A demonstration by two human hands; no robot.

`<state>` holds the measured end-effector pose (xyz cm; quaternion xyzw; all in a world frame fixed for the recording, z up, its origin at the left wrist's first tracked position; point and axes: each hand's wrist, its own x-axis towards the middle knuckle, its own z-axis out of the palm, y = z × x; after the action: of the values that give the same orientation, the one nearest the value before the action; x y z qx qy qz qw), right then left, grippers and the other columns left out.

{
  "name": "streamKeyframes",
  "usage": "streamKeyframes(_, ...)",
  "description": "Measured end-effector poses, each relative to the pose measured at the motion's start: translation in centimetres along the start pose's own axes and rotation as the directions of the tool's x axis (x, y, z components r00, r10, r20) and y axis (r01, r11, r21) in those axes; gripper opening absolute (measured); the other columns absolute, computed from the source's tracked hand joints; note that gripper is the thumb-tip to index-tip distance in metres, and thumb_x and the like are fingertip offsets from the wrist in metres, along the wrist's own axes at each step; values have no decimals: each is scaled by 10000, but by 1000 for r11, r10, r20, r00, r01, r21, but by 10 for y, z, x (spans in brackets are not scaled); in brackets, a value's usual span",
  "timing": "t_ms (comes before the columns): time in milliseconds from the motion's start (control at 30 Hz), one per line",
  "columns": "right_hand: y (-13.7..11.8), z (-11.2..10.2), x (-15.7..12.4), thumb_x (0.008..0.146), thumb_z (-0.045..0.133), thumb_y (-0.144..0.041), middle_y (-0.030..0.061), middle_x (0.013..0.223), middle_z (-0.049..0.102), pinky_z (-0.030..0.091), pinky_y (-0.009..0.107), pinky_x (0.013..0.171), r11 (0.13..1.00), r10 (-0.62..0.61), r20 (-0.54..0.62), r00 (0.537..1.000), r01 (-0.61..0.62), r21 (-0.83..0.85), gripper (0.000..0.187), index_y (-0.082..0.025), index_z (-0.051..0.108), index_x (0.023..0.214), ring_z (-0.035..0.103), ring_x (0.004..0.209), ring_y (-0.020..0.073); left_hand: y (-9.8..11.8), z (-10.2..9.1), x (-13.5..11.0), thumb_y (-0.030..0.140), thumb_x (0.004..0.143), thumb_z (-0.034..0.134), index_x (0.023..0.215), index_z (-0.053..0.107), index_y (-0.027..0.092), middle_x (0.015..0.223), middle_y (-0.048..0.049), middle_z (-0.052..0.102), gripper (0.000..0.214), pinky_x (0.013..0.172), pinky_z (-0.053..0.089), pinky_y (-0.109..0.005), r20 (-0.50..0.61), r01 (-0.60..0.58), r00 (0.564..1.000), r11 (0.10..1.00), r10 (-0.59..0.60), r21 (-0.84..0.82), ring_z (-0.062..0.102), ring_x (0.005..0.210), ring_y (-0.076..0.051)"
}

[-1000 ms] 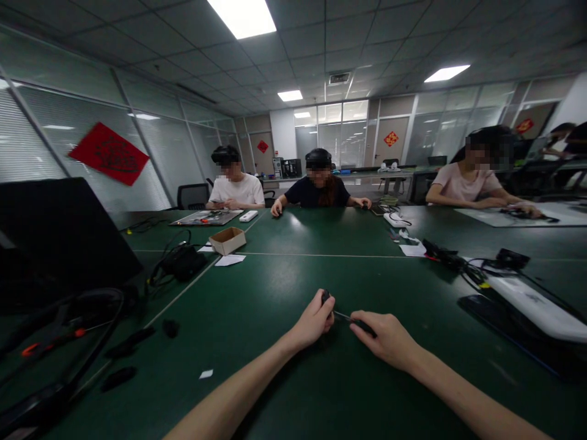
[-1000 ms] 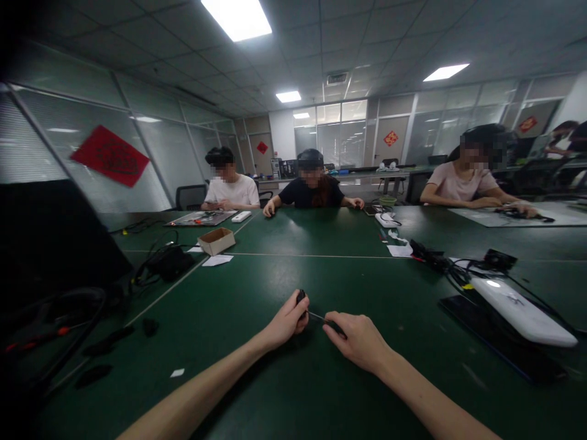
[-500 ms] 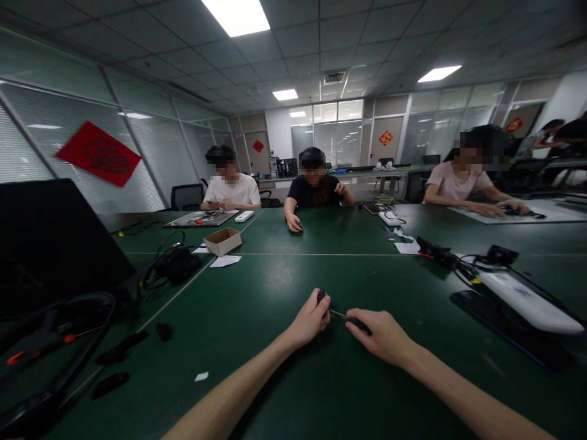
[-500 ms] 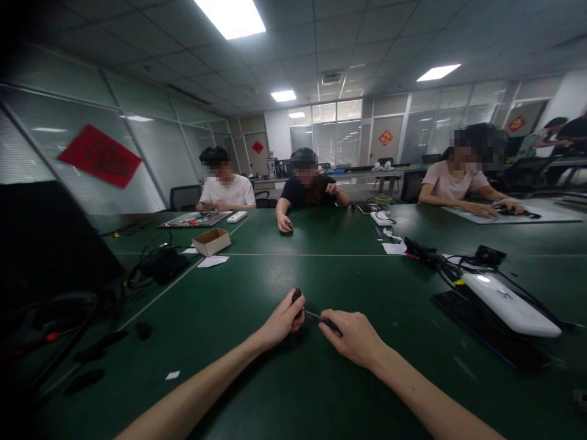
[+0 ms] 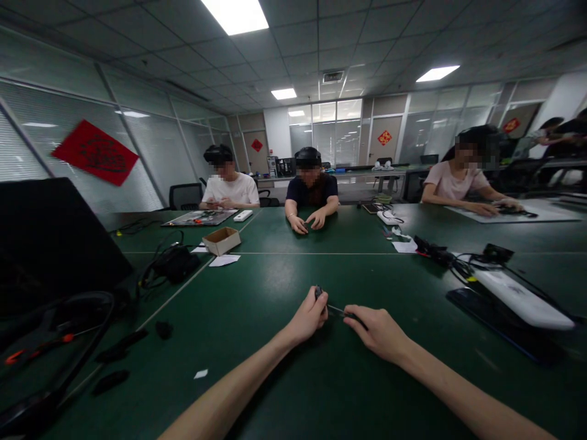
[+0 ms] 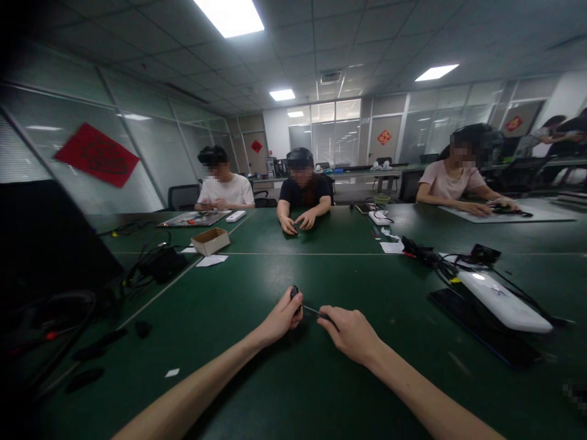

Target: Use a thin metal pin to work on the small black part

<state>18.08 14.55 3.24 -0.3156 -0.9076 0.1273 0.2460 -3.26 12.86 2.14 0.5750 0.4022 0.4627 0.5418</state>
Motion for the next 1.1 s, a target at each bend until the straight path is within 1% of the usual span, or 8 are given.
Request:
streamKeyframes(267,4,3,-1,944,389,-359,22,935,635,488,255,662,1000,-4,-4,1000,4,-4,273,-238,537,1139,606,748,131,3,0,-1,521,894,348,933,331,201,620,55,391,323,427,256,-161,-13,0,1000,999,1,45,318,466,-55)
streamKeyframes(433,4,4,-1,939,400,-352,26,927,643,484,249,642,999,-22,-29,999,21,-34,267,-226,550,1119,610,729,128,2,-1,-2,530,885,362,952,344,195,618,55,392,342,435,261,-158,-13,8,1000,999,-7,39,321,471,-52)
streamKeyframes(800,1,0,-1,936,405,-353,14,893,637,468,233,612,999,-15,-5,1000,15,-42,249,-220,552,1086,594,694,116,4,1,-2,532,876,378,963,355,186,609,53,393,358,445,275,-160,-5,13,1000,999,-13,39,332,475,-58)
streamKeyframes(967,0,0,-1,937,403,-344,16,885,635,469,242,621,998,-20,-13,1000,19,-65,245,-225,551,1093,589,695,122,1,1,-1,526,881,368,935,355,190,612,51,397,340,434,262,-156,-28,1,1000,999,1,45,319,468,-56)
streamKeyframes(1100,0,-1,-1,941,392,-341,20,894,633,469,242,612,997,-13,-18,1000,11,-80,254,-224,544,1108,588,700,124,0,0,0,521,888,354,926,345,194,610,52,395,329,425,254,-159,-4,-8,1000,1000,8,27,312,463,-58)
